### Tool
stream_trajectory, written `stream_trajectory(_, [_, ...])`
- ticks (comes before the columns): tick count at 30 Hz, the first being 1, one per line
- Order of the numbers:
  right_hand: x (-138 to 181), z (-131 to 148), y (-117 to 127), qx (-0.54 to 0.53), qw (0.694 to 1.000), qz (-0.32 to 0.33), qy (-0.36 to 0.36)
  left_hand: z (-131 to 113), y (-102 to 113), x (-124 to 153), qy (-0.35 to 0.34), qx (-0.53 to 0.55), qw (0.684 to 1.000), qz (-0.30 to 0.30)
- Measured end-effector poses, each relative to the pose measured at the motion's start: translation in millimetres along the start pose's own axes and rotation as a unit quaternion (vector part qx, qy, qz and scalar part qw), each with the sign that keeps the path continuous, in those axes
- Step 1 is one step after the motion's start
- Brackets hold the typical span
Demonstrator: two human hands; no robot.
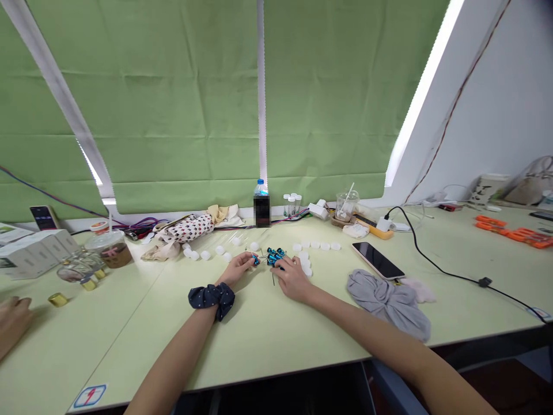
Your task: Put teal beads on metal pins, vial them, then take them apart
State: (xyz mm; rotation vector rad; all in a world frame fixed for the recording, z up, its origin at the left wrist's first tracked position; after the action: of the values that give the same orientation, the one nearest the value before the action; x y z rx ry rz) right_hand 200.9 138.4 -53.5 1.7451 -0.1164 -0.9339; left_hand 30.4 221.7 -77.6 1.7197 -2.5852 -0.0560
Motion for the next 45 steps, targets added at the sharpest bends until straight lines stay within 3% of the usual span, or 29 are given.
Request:
stream_trajectory(9, [-7, 18, -6, 0.003, 0.996, 0.072, 0.056, 2, 0, 2, 0.037, 0.064, 0.997, 0.030])
stream_trajectory(19, [-2, 106, 13, -0.076, 0.981, 0.123, 0.130, -2, -1, 4, 0.040, 0.080, 0.995, 0.039])
stream_trajectory(26, [9, 140, 19, -0.114, 0.972, 0.129, 0.157, 2, 0, 3, 0.047, 0.072, 0.996, 0.036])
stream_trajectory(35, [29, 166, 21, -0.106, 0.972, 0.070, 0.199, -1, 2, 2, 0.022, 0.042, 0.999, 0.001])
stream_trajectory(45, [49, 179, 30, -0.011, 0.964, -0.056, 0.259, -2, 2, 4, 0.031, 0.040, 0.999, -0.015])
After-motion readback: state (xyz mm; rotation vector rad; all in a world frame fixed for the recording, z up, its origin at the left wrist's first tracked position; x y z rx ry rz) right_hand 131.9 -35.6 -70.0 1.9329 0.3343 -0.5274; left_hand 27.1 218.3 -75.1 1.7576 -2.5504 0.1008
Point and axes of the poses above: each hand's wrist, its own x-axis away from the middle knuckle, its own y-axis out of the back of the hand, z = x × y, the point moved 6 cm from there along -x, towards the middle knuckle, and after that the axes turned 12 degrees about y, right-handed, at the moved point
